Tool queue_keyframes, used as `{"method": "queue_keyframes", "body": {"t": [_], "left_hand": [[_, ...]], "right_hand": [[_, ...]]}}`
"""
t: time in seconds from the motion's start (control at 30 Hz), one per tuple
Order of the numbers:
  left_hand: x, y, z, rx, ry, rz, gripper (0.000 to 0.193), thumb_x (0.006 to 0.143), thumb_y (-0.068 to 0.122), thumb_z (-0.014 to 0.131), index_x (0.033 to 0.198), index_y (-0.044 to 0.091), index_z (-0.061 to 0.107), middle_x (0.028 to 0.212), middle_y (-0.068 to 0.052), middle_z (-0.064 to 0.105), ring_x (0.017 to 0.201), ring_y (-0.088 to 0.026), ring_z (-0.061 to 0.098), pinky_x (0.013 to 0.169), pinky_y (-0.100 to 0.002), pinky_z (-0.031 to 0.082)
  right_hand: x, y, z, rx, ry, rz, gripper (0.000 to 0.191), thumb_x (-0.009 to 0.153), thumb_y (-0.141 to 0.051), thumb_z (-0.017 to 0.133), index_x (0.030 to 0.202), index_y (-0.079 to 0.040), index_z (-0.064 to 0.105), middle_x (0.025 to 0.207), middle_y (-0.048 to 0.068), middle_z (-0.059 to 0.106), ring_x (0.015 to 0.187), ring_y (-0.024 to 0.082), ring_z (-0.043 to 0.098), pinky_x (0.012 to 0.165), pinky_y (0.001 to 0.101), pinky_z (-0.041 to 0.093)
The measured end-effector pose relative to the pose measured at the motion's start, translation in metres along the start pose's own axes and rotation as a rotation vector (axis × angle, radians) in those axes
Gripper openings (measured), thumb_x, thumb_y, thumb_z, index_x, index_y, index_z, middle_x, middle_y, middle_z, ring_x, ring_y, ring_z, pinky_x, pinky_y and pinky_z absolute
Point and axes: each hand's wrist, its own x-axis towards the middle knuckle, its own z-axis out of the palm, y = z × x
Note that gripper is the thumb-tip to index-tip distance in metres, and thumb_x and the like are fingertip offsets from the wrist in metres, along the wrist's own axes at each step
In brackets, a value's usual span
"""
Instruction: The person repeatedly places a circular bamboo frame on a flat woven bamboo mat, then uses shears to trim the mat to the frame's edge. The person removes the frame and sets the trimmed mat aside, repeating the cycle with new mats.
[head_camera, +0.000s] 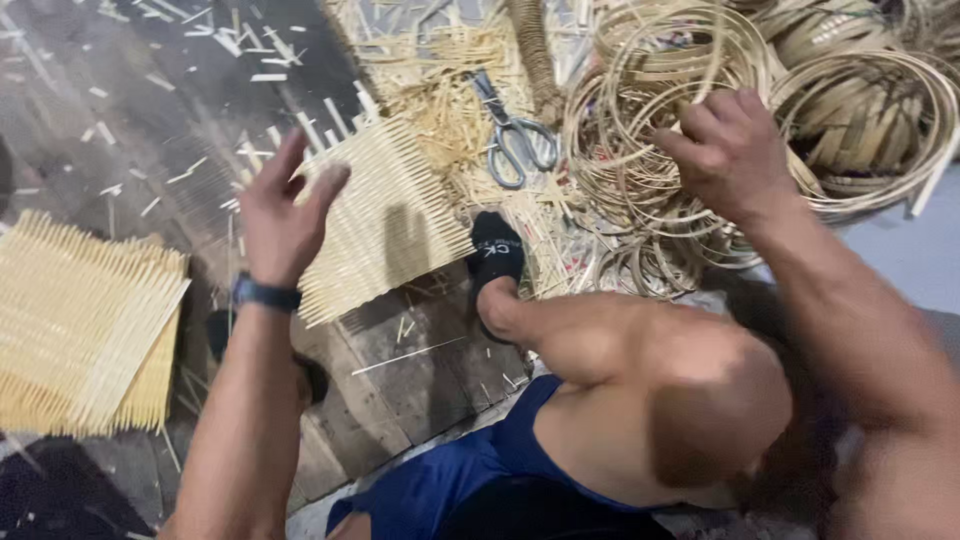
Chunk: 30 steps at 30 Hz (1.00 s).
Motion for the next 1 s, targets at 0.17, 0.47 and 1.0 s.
{"method": "queue_keyframes", "body": {"t": [0.17, 0.47, 1.0], "left_hand": [[0.032, 0.036, 0.003, -0.812, -0.215, -0.232, 0.076, 0.094, 0.064, 0.058, 0.140, 0.004, 0.059, 0.116, -0.010, 0.075, 0.109, -0.020, 0.071, 0.090, -0.036, 0.061], [-0.005, -0.004, -0.010, -1.431, -0.183, -0.381, 0.037, 0.100, 0.042, 0.065, 0.102, 0.005, 0.071, 0.062, 0.004, 0.046, 0.054, -0.008, 0.039, 0.045, -0.023, 0.026], [-0.025, -0.041, -0.010, -1.562, 0.027, -0.446, 0.039, 0.099, 0.031, 0.070, 0.067, 0.010, 0.064, 0.049, 0.003, 0.047, 0.038, -0.007, 0.036, 0.032, -0.022, 0.024]], "right_hand": [[0.082, -0.021, -0.068, -0.066, 0.120, -0.499, 0.035, 0.079, -0.020, 0.068, 0.111, -0.011, 0.076, 0.099, 0.004, 0.071, 0.106, 0.022, 0.065, 0.086, 0.0334, 0.053], [0.189, -0.076, -0.037, 1.480, -0.227, 0.475, 0.027, 0.110, -0.022, 0.049, 0.135, -0.022, 0.058, 0.107, 0.001, 0.072, 0.092, 0.009, 0.075, 0.074, 0.0260, 0.065], [0.235, -0.132, 0.007, 1.900, -0.252, 0.922, 0.042, 0.099, -0.023, 0.060, 0.063, -0.021, 0.038, 0.051, -0.007, 0.035, 0.042, 0.006, 0.032, 0.035, 0.0266, 0.021]]}}
